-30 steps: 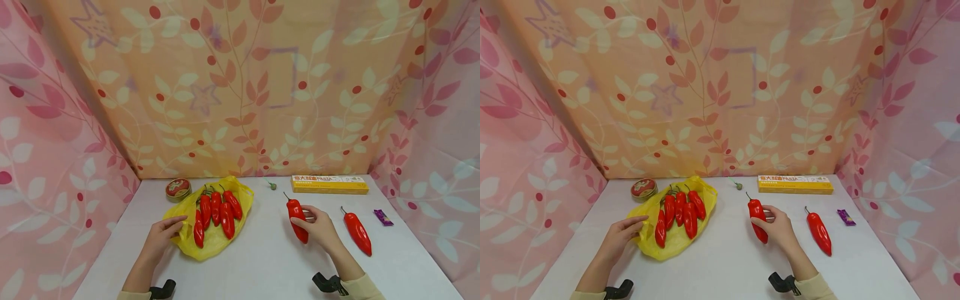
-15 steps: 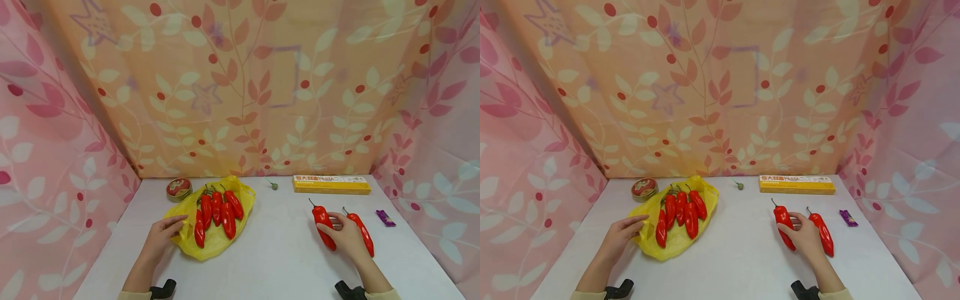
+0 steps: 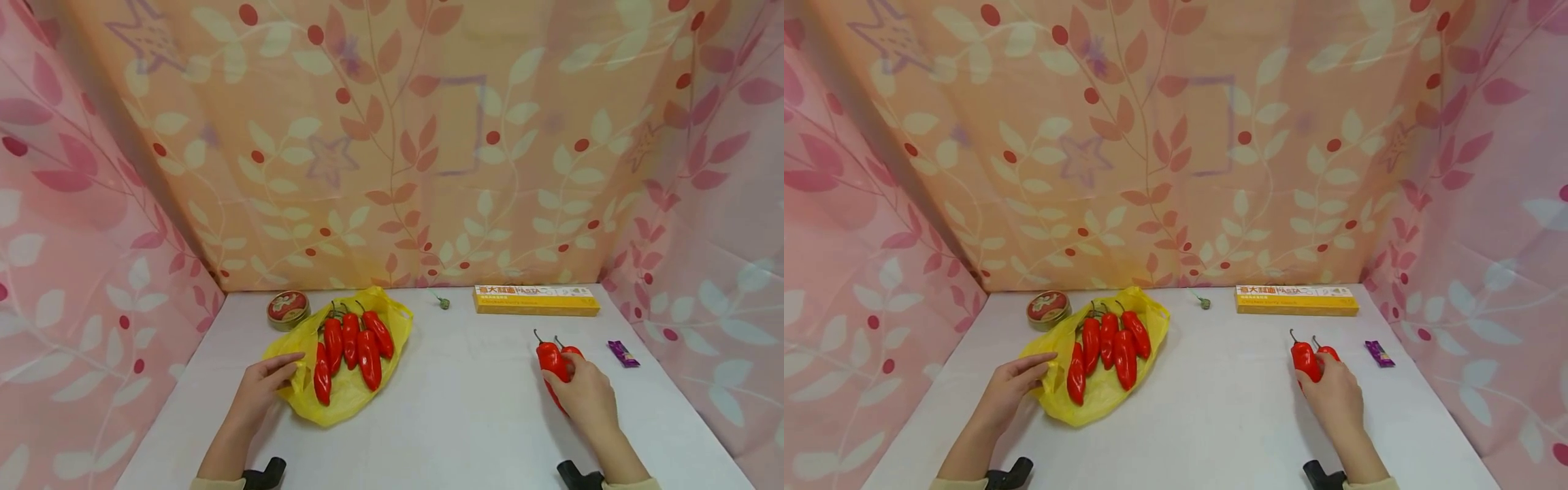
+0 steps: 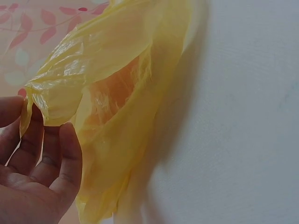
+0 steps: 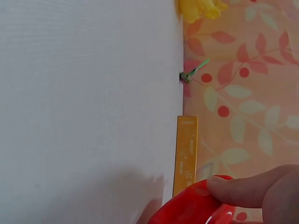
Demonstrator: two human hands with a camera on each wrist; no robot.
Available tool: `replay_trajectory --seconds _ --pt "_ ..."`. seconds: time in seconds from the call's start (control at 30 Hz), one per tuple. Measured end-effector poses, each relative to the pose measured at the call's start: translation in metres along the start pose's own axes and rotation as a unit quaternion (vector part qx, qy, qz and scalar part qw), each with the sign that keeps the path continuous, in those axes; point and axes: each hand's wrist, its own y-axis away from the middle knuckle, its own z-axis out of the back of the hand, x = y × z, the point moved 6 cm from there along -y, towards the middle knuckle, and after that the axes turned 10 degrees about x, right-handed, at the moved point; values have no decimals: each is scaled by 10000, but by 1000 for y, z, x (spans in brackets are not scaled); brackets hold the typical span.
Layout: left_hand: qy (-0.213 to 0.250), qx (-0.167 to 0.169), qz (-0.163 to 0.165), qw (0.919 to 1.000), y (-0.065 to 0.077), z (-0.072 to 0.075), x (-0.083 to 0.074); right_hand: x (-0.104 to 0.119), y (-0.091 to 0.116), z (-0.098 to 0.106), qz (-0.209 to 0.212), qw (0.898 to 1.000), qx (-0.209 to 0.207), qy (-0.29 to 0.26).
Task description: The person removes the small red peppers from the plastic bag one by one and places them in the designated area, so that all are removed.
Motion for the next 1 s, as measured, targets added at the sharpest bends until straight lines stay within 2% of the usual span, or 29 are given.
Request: replay_trajectory --seconds 0.2,0.43,1.0 --pt "3 12 -14 10000 0 1 1 -1 -1 3 25 9994 -296 153" --pt "10 6 -42 10000 0 1 1 -5 -4 1 -5 9996 -255 154" --pt "18 -46 -49 10000 2 -1 -1 -13 -8 -1 -111 9974 -548 458"
